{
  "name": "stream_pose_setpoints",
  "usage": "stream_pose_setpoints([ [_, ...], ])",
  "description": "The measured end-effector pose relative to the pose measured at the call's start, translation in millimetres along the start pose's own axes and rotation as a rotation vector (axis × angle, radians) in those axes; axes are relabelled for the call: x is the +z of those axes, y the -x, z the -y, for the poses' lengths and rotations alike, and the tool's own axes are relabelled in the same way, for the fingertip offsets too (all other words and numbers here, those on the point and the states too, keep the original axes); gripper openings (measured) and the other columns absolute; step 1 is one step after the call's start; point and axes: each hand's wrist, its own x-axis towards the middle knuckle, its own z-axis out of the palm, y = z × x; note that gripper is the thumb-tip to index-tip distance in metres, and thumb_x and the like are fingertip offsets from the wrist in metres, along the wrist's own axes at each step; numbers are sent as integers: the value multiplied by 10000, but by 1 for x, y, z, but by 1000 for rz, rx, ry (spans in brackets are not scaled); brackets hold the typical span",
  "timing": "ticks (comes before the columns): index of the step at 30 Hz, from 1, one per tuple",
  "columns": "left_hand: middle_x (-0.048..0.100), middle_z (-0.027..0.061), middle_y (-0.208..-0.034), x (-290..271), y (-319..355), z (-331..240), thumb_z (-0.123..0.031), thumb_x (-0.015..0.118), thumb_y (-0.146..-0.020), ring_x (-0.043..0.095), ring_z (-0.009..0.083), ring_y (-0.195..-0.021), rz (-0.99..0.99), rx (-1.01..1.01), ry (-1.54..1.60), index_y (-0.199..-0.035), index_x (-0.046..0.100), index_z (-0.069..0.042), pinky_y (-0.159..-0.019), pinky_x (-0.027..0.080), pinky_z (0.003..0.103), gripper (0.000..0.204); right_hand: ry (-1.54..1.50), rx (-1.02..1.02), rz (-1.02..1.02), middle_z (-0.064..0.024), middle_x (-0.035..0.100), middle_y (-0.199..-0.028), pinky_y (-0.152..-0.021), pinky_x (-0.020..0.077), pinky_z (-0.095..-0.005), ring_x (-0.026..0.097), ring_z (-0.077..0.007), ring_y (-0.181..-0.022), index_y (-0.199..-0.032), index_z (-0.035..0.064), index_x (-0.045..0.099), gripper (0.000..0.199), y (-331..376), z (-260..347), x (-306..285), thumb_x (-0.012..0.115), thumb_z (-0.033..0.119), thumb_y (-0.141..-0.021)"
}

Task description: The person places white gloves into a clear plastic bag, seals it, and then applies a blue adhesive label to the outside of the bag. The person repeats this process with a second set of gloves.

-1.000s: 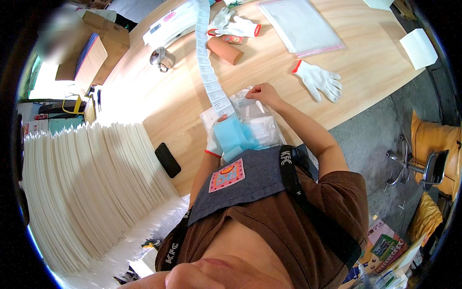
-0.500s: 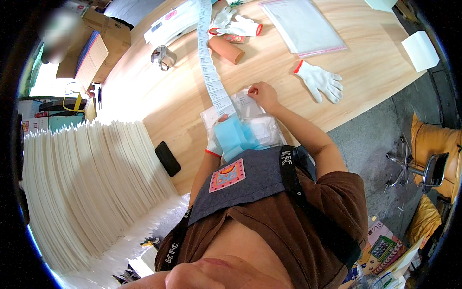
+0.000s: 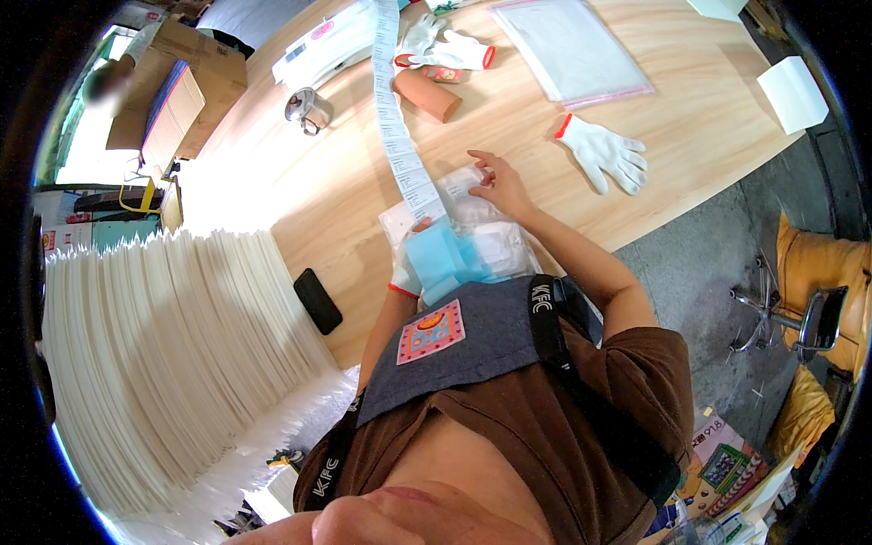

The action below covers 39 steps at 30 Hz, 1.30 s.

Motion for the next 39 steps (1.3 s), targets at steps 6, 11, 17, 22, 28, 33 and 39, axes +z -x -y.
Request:
stream_pose_setpoints([
  [6,633,105,-803,-6,-5,3,-198,549,-859,631,242,-685,-52,13,-44,-1010,543,-22,-641,541,368,233,73,151,35,-97,634,-822,-627,486,-268,595,-132,-674,-1047,50,597,400,-22,-21,-7,735,141,-683],
  [11,632,107,-833,-8,-5,3,-211,552,-856,631,247,-708,-29,-11,0,-1026,541,-20,-651,541,376,256,141,91,8,-39,649,-756,-634,479,-239,595,-97,-681,-832,6,654,147,-19,-5,-14,685,125,-752],
  [17,621,109,-901,-1,5,1,-212,549,-861,622,229,-756,-34,17,-8,-1075,532,-8,-674,533,350,296,-95,40,91,-61,654,-803,-655,481,-250,606,-114,-739,-822,13,661,90,6,13,-18,662,83,-765],
  [22,611,91,-927,44,43,-24,-192,549,-869,610,184,-792,39,251,-133,-1104,526,3,-681,516,296,306,-65,-254,502,-43,655,-817,-669,477,-256,617,-141,-766,-811,53,663,88,41,27,-30,683,103,-741],
  [28,597,87,-992,45,38,-24,-160,546,-877,593,166,-853,-66,260,-230,-1134,503,23,-718,501,294,319,350,-93,882,-28,654,-850,-637,468,-293,619,-179,-787,-790,137,684,92,44,39,-35,677,136,-699],
  [33,600,96,-1010,78,73,-40,-136,558,-867,603,179,-864,-22,338,-274,-1135,504,25,-733,508,301,317,548,-266,873,-30,660,-810,-629,468,-320,622,-203,-754,-771,136,679,92,40,42,-26,662,176,-690],
  [39,602,87,-1006,75,58,-36,-121,540,-873,607,171,-850,46,360,-363,-1135,509,8,-734,512,294,293,547,-208,1044,-41,660,-802,-648,473,-324,622,-204,-720,-804,126,678,126,45,50,-24,654,207,-711],
])
